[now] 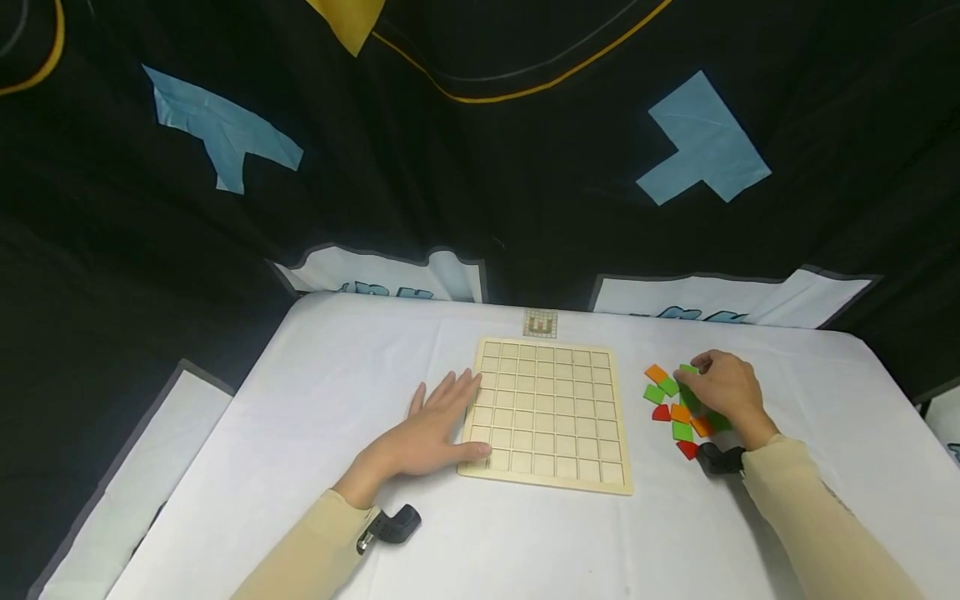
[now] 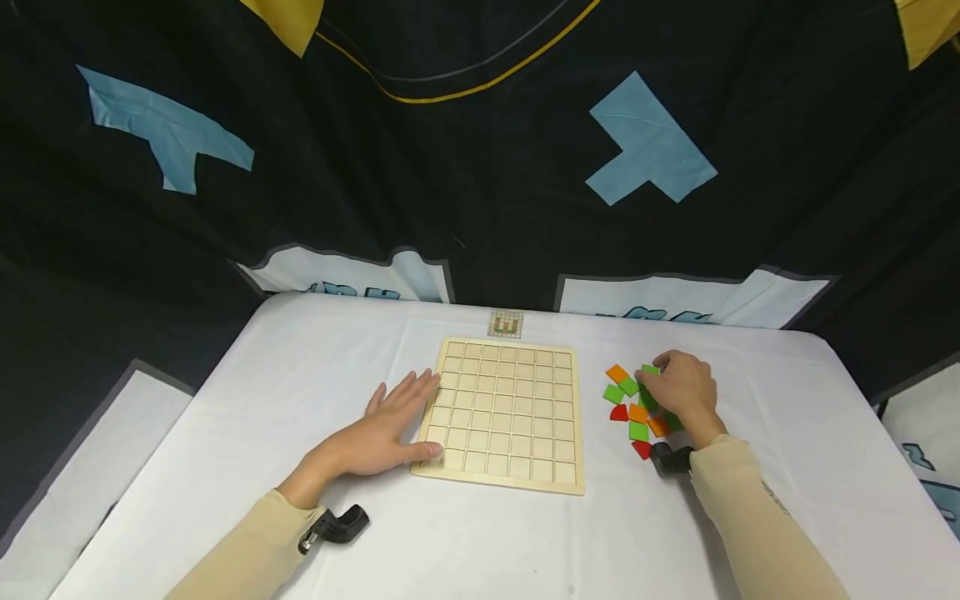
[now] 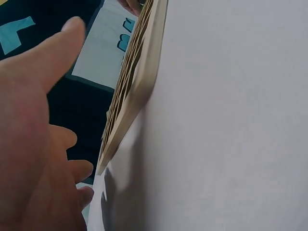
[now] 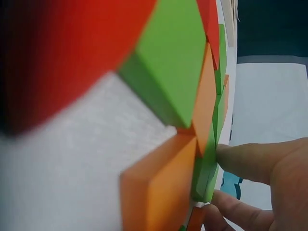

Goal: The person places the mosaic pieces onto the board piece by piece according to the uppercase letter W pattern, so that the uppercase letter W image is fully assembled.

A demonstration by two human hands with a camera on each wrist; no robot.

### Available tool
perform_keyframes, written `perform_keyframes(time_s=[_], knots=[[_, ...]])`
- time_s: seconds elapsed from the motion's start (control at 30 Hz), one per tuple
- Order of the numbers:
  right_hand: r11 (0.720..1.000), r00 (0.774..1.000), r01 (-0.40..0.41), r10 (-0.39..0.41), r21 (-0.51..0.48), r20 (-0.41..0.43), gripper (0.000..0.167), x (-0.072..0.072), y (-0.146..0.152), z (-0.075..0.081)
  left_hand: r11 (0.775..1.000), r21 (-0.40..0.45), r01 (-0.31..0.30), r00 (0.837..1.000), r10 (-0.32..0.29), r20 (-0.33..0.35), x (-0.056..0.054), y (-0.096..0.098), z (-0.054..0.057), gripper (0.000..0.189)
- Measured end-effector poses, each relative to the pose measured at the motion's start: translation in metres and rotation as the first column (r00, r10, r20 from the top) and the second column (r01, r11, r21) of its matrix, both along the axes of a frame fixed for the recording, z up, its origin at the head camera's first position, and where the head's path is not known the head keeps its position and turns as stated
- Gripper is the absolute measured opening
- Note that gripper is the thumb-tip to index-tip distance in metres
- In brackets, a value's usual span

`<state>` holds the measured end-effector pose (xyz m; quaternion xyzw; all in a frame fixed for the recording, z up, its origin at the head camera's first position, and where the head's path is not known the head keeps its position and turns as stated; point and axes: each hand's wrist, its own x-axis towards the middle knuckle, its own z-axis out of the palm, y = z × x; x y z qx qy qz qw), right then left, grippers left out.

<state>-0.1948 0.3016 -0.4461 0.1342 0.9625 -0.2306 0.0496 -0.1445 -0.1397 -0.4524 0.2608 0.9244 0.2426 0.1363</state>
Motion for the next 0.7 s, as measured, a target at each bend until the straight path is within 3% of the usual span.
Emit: perform_keyframes(time_s=[0.43, 0.7], knots=[[0.998, 0.998, 0.056, -0.055, -0.011, 0.039, 0.053, -0.0009, -0.0040, 0.0039, 0.999, -0.030, 0.041, 0.999, -0.041, 0.006, 0.0019, 0.0004, -0.0033, 0.119], [0.998, 0.998, 0.063, -0.063, -0.021, 0.000, 0.049, -0.0006, -0.0036, 0.0016, 0.997, -0.035, 0.063, 0.998, -0.062, 0.012, 0.0008, -0.0016, -0.0061, 0.124]])
